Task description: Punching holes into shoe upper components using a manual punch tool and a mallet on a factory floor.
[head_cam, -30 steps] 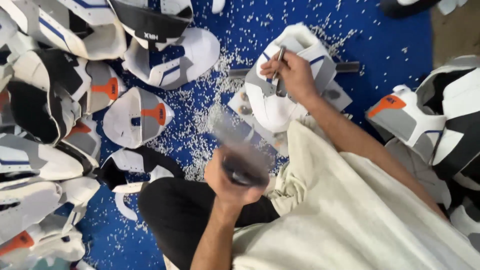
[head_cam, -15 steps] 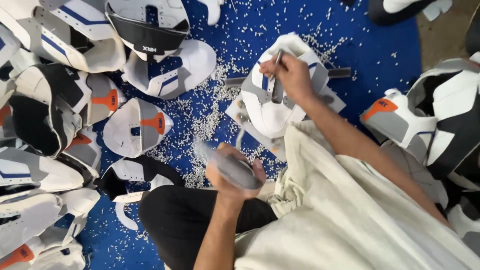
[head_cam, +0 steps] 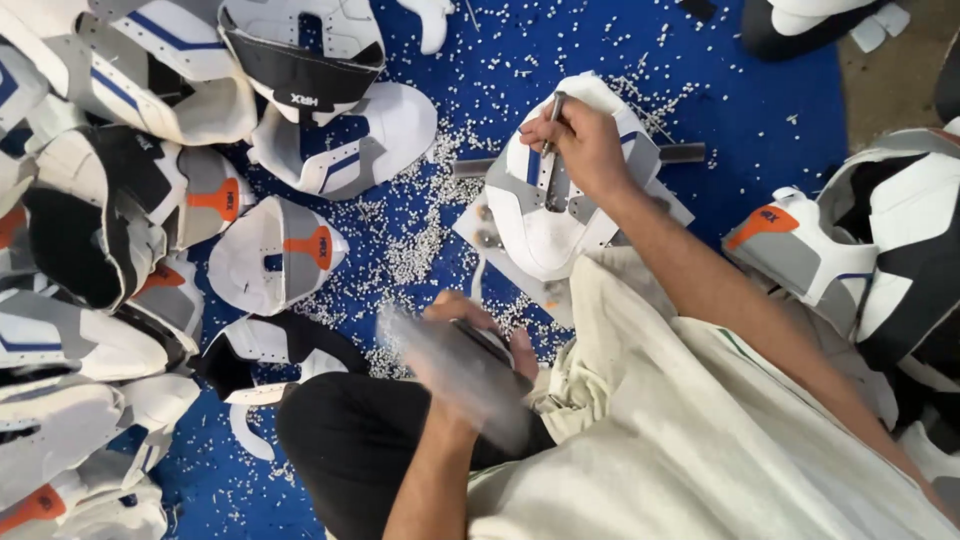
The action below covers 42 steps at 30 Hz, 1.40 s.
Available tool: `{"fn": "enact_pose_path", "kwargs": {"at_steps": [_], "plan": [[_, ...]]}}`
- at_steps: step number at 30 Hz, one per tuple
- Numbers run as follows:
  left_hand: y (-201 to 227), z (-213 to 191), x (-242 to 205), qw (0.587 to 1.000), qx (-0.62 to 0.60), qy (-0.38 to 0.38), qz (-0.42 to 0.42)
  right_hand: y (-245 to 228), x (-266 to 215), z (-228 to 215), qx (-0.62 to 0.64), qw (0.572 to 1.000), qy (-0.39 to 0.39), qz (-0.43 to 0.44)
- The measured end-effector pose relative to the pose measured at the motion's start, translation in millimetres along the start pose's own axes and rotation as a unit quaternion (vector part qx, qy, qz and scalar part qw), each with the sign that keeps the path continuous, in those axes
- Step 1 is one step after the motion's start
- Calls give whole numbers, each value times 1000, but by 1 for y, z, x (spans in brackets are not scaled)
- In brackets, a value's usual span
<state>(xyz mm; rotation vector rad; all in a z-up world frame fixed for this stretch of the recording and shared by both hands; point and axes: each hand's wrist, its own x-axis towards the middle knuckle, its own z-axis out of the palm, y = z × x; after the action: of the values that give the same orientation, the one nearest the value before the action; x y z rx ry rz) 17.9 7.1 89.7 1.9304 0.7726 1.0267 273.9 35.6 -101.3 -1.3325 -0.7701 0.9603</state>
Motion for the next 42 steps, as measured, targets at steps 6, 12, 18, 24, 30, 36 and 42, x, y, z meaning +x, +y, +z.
{"fn": "enact_pose_path", "kwargs": {"at_steps": [6, 12, 18, 24, 30, 36, 42], "plan": [[-91, 27, -29, 941, 252, -157, -162, -13, -20, 0, -369, 910, -51, -179], [-10, -6, -6, 972, 78, -47, -218, -17, 30, -6, 108, 993, 40, 33], [20, -25, 16, 992, -119, 41, 7, -5, 14, -4, -96, 991, 4, -95], [-82, 13, -17, 962, 113, -139, -206, -20, 1, -3, -370, 905, -40, -206], [-32, -77, -91, 761, 389, -363, -370, -45, -34, -42, 309, 932, 185, 28], [-66, -40, -3, 920, 313, -223, -76, -130, -147, -94, -56, 979, 176, 84], [-205, 116, 65, 919, 334, -189, -86, -154, -208, -148, -642, 693, 143, 295]]}}
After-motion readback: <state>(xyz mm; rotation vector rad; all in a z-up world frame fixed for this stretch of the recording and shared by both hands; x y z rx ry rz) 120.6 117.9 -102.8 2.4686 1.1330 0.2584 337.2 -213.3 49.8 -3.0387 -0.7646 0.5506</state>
